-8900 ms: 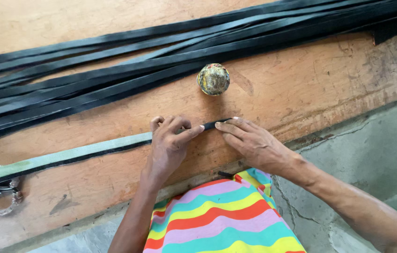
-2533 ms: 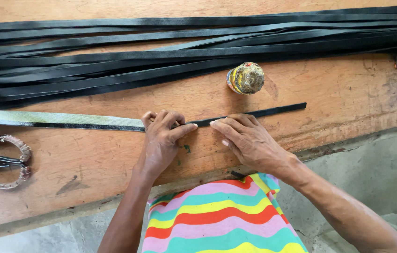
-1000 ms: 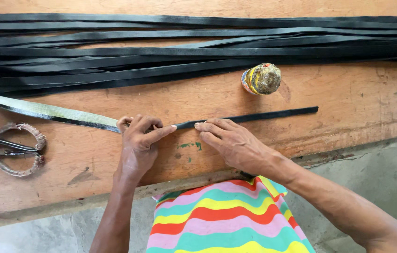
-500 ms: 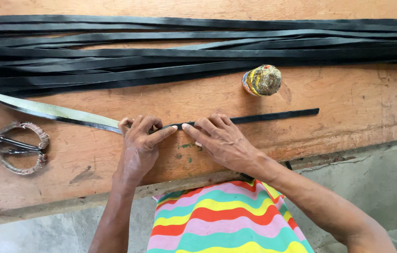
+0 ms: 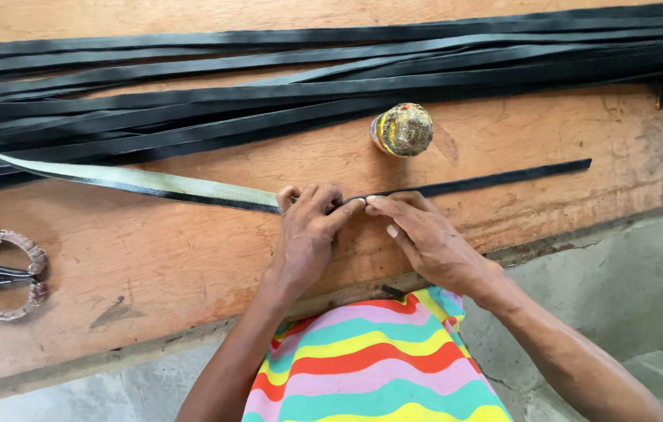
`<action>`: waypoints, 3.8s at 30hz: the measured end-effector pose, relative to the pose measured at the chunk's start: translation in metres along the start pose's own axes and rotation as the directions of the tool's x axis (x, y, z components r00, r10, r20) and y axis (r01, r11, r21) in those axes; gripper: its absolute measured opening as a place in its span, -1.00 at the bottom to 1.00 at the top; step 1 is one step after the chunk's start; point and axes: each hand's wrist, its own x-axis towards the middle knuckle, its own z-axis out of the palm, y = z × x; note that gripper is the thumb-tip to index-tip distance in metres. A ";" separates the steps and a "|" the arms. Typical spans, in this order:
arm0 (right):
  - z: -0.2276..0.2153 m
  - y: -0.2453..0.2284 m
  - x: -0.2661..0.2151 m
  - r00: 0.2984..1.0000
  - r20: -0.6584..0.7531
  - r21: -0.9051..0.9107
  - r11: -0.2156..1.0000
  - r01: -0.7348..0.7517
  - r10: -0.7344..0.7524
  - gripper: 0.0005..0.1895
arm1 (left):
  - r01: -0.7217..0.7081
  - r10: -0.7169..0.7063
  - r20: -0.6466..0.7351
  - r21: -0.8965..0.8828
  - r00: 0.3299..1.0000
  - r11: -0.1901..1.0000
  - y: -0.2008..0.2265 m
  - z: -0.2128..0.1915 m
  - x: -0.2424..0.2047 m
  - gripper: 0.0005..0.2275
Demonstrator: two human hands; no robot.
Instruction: The person folds a black strap lengthwise on a wooden table and rubs it with a small cylindrical object. The person repeats this process on multiple straps, handling them one at a time.
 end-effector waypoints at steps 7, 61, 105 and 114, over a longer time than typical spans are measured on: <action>-0.006 0.008 0.001 1.000 0.022 0.061 0.998 -0.007 0.005 -0.57 | 0.018 -0.017 0.017 -0.042 1.000 0.999 -0.014 -0.025 0.001 -0.52; 0.028 -0.025 0.032 0.951 0.234 -0.390 0.876 0.284 -0.204 -0.50 | 0.019 -0.027 0.095 0.084 0.995 0.996 -0.034 -0.055 -0.025 -0.55; 0.000 -0.002 0.015 0.991 0.068 -0.054 0.992 0.115 -0.111 -0.56 | 0.055 -0.056 -0.026 -0.031 0.998 0.998 -0.012 -0.020 -0.009 -0.51; 0.001 0.006 0.013 0.994 0.091 -0.107 0.992 0.071 -0.061 -0.55 | 0.079 -0.077 0.058 -0.036 0.995 0.996 -0.032 -0.047 -0.017 -0.54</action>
